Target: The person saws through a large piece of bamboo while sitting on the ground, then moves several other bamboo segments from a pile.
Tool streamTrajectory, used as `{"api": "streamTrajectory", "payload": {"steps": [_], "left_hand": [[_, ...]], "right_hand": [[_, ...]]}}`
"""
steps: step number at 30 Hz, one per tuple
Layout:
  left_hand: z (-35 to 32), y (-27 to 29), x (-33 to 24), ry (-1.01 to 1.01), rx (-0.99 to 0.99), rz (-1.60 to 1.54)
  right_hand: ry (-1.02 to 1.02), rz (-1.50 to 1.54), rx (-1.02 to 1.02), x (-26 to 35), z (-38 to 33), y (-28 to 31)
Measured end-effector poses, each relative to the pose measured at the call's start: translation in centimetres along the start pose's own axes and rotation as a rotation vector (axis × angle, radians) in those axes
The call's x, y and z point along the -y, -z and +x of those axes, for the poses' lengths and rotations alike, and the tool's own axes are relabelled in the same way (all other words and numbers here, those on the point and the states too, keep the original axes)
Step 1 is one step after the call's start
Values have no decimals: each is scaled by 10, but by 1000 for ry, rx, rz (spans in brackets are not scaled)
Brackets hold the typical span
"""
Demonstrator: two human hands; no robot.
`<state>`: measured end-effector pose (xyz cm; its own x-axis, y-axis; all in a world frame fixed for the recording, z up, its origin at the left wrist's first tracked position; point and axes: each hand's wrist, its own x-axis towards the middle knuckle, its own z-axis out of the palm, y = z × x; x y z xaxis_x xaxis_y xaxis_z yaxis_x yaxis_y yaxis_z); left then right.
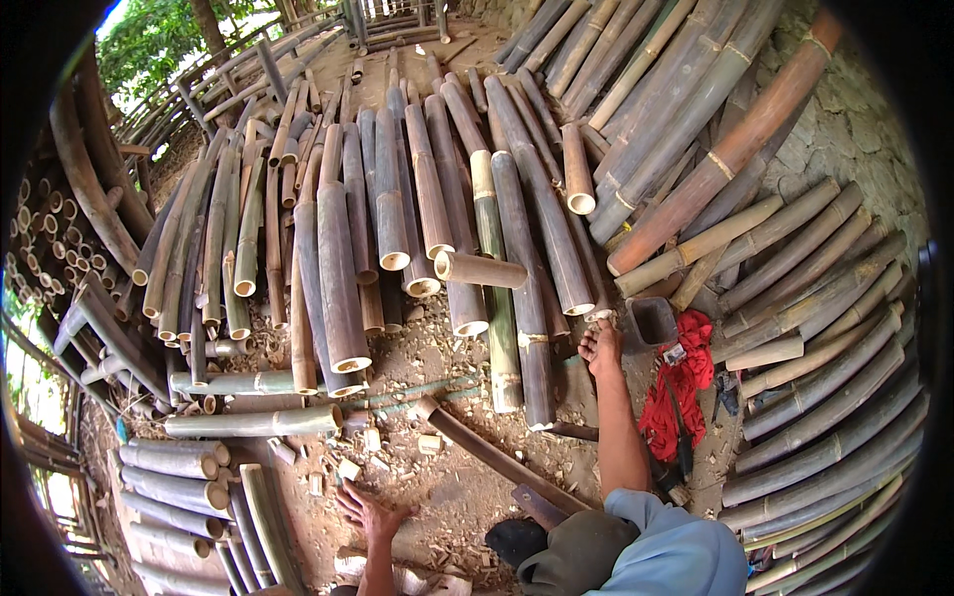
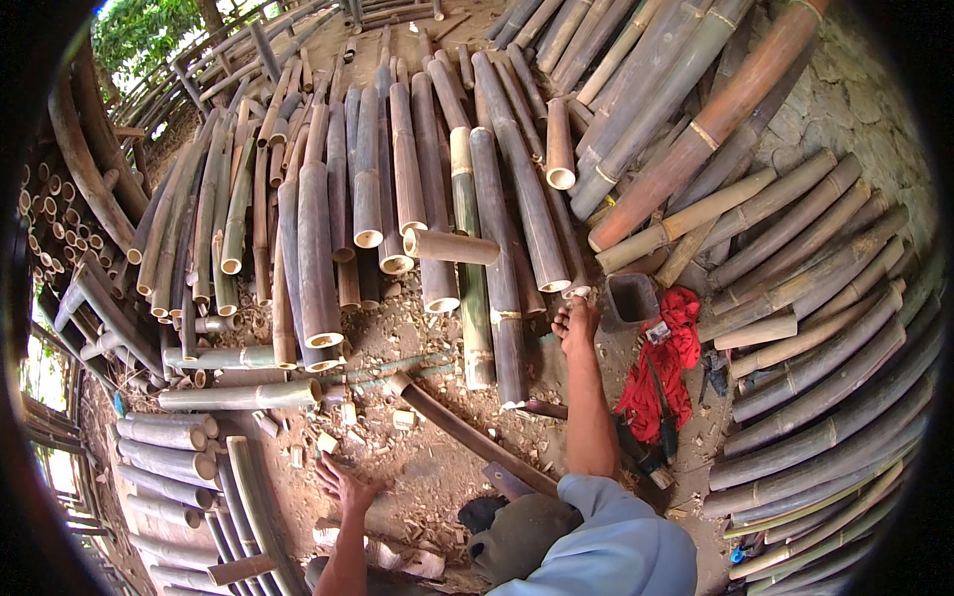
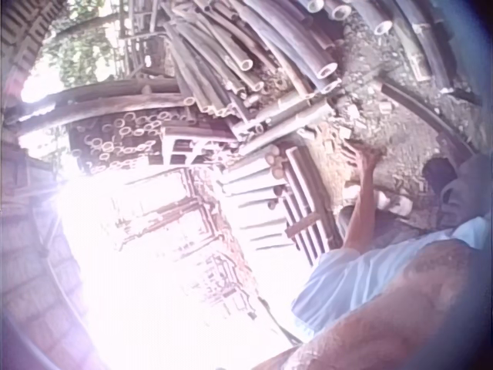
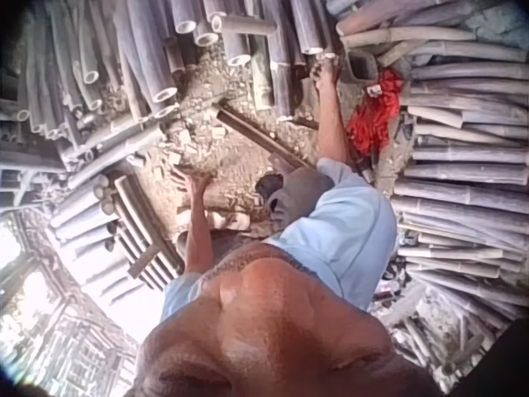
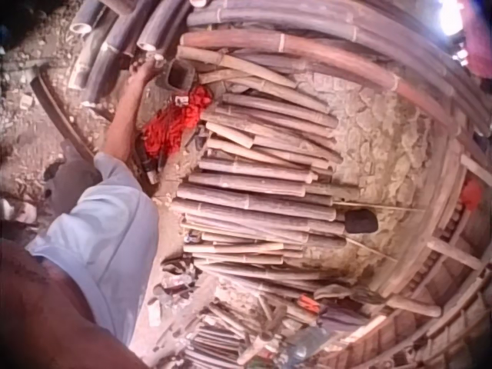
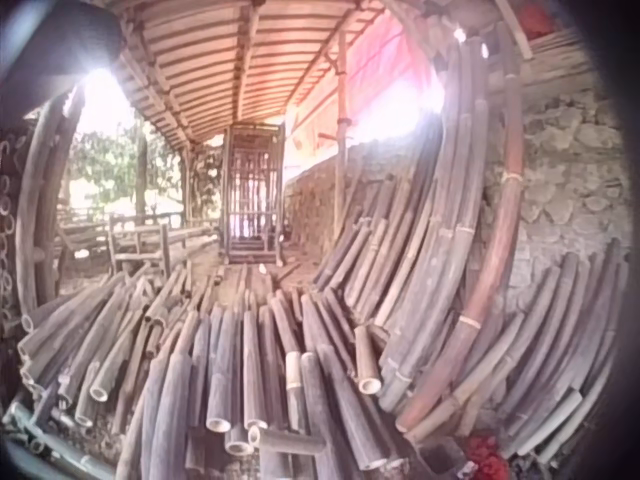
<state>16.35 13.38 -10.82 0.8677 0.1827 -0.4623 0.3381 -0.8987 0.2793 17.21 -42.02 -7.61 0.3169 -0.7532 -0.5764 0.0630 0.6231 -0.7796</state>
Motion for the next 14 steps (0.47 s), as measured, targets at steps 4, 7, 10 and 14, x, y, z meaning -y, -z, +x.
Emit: {"api": "streamTrajectory", "payload": {"steps": [4,7,10,14], "left_hand": [[-6,4,-12,12,43,-11],[-2,5,-7,26,34,8],[1,5,-1,34,21,24],[-7,9,-9,29,30,3]], "right_hand": [[-41,225,124,2,13,12],[-75,305,179,3,9,2],[-138,459,261,10,9,-8],[-126,556,292,7,22,-2]]}}
